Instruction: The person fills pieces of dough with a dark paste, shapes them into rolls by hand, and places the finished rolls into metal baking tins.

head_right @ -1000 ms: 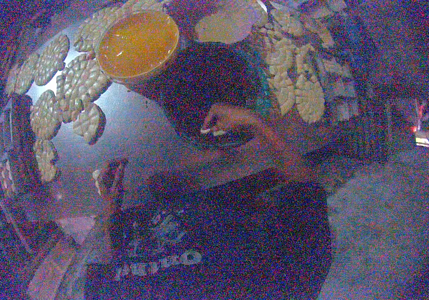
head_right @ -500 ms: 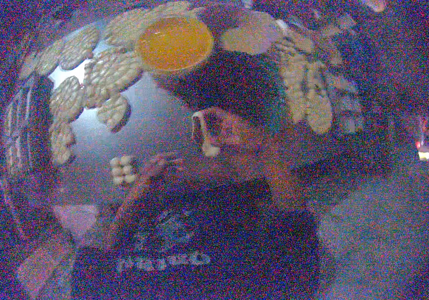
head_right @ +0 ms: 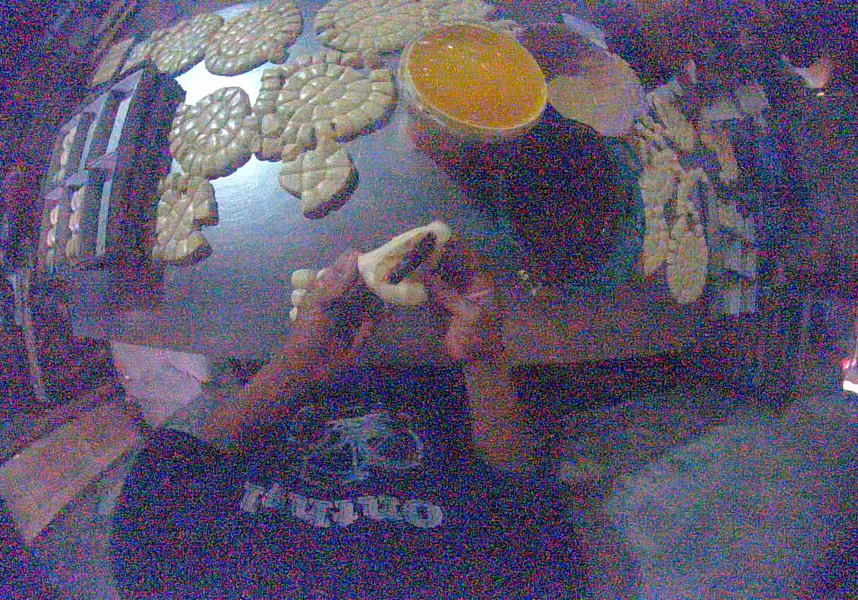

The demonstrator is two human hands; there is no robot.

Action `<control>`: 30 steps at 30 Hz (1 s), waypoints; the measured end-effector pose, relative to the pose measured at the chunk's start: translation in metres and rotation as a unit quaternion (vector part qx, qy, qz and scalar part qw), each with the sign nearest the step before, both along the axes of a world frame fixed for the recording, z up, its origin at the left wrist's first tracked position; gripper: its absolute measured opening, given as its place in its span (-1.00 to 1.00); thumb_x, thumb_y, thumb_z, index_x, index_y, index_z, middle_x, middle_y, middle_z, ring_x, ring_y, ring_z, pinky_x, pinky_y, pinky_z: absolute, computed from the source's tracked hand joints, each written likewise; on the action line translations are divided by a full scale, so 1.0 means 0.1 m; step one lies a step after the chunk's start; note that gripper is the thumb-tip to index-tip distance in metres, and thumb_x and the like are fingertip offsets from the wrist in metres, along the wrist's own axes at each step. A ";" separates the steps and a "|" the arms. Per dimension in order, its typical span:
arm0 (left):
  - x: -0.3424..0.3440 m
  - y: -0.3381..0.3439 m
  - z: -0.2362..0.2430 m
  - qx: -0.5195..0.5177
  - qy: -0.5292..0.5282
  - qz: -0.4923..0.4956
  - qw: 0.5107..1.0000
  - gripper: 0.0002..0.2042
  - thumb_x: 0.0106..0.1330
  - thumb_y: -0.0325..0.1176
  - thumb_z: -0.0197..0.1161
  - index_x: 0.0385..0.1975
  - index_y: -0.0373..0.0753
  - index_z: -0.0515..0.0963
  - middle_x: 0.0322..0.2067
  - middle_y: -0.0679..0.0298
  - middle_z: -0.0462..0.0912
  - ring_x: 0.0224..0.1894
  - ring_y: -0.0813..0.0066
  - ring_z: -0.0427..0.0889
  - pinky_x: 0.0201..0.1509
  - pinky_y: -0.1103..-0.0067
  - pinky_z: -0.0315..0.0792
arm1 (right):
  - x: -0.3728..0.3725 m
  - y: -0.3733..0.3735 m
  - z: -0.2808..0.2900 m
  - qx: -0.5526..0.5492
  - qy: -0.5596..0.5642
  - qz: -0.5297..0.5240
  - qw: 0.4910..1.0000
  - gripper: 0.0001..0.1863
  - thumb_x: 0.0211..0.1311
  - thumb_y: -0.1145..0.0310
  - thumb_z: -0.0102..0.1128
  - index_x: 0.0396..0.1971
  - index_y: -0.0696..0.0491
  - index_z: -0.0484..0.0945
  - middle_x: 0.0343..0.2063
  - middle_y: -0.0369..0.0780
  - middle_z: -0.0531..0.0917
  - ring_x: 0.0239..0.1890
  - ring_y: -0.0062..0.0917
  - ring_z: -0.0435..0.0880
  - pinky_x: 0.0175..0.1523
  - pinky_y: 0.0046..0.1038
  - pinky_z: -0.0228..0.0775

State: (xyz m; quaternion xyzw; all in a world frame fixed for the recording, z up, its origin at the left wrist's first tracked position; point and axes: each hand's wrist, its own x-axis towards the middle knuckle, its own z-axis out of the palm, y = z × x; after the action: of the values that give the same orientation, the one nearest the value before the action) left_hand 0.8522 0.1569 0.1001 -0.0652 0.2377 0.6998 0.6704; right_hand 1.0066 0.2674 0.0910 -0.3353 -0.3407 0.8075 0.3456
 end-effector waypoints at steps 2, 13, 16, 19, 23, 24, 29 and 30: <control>-0.09 -0.01 -0.11 0.010 0.014 0.008 1.000 -0.80 0.43 -0.17 0.19 -0.11 -0.07 0.41 -0.20 0.38 0.56 -0.19 0.54 0.56 -0.12 0.57 0.48 | 0.14 0.02 -0.22 0.040 -0.014 0.021 0.999 -0.45 0.18 0.65 0.24 0.19 -0.03 0.46 0.12 -0.16 0.53 0.10 -0.34 0.58 0.17 -0.33 0.55; -0.28 -0.27 0.31 -0.056 0.439 -0.076 0.893 -0.81 0.28 -0.41 0.34 -0.16 -0.22 0.55 -0.21 0.32 0.61 -0.11 0.60 0.55 -0.05 0.57 0.48 | 0.01 -0.27 0.34 0.724 -0.332 0.163 0.582 -0.66 0.04 0.43 0.45 -0.11 -0.01 0.67 -0.12 -0.15 0.67 -0.10 -0.34 0.69 -0.07 -0.33 0.61; -0.33 -0.35 0.08 0.068 0.563 -0.071 0.820 -0.84 0.31 -0.38 0.32 -0.17 -0.24 0.60 -0.22 0.29 0.63 -0.13 0.57 0.55 -0.08 0.56 0.46 | 0.03 -0.29 0.31 0.620 -0.326 0.141 0.699 -0.66 -0.04 0.41 0.48 -0.18 0.00 0.68 -0.21 -0.19 0.69 -0.22 -0.31 0.71 -0.12 -0.33 0.60; -0.40 -0.36 0.11 0.100 0.591 -0.124 0.791 -0.79 0.40 -0.25 0.24 -0.14 -0.23 0.62 -0.20 0.30 0.65 -0.13 0.55 0.55 -0.12 0.59 0.43 | -0.10 -0.15 0.56 0.677 -0.290 0.171 0.655 -0.66 -0.06 0.41 0.47 -0.19 0.01 0.67 -0.25 -0.20 0.70 -0.29 -0.27 0.71 -0.14 -0.32 0.60; -0.43 -0.33 0.24 -0.017 0.403 -0.141 0.904 -0.68 0.45 -0.10 0.15 -0.11 -0.25 0.62 -0.21 0.31 0.66 -0.18 0.56 0.56 -0.12 0.61 0.42 | 0.04 -0.12 0.49 0.692 -0.259 0.164 0.653 -0.61 -0.03 0.42 0.46 -0.12 0.00 0.66 -0.23 -0.19 0.70 -0.28 -0.28 0.71 -0.16 -0.32 0.60; -0.41 -0.26 0.19 -0.037 0.402 -0.148 0.903 -0.66 0.46 -0.08 0.13 -0.11 -0.26 0.62 -0.21 0.31 0.66 -0.20 0.56 0.56 -0.12 0.60 0.43 | 0.03 -0.13 0.51 0.696 -0.241 0.150 0.659 -0.60 -0.03 0.42 0.46 -0.09 0.00 0.65 -0.22 -0.19 0.70 -0.27 -0.28 0.71 -0.16 -0.32 0.61; -0.31 -0.17 -0.17 -0.056 0.142 -0.181 0.972 -0.70 0.43 -0.16 0.19 -0.05 -0.26 0.54 -0.25 0.31 0.66 -0.22 0.54 0.62 -0.11 0.62 0.51 | -0.28 -0.30 0.86 0.715 -0.322 0.145 0.604 -0.59 0.00 0.47 0.43 -0.06 0.03 0.65 -0.13 -0.19 0.69 -0.20 -0.31 0.72 -0.14 -0.35 0.63; -0.36 -0.18 -0.09 -0.070 0.087 -0.172 0.979 -0.72 0.41 -0.20 0.23 -0.04 -0.26 0.53 -0.24 0.31 0.65 -0.22 0.53 0.62 -0.11 0.63 0.53 | -0.37 -0.37 0.94 0.703 -0.340 0.133 0.611 -0.59 0.01 0.47 0.42 -0.06 0.04 0.64 -0.12 -0.19 0.69 -0.17 -0.32 0.72 -0.14 -0.35 0.63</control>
State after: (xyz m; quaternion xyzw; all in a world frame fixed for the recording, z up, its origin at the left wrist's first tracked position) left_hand 0.8162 0.1393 0.0913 -0.0089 0.3508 0.5586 0.7515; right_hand 0.9700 0.2305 0.1845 -0.1911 -0.9376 0.1855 0.2234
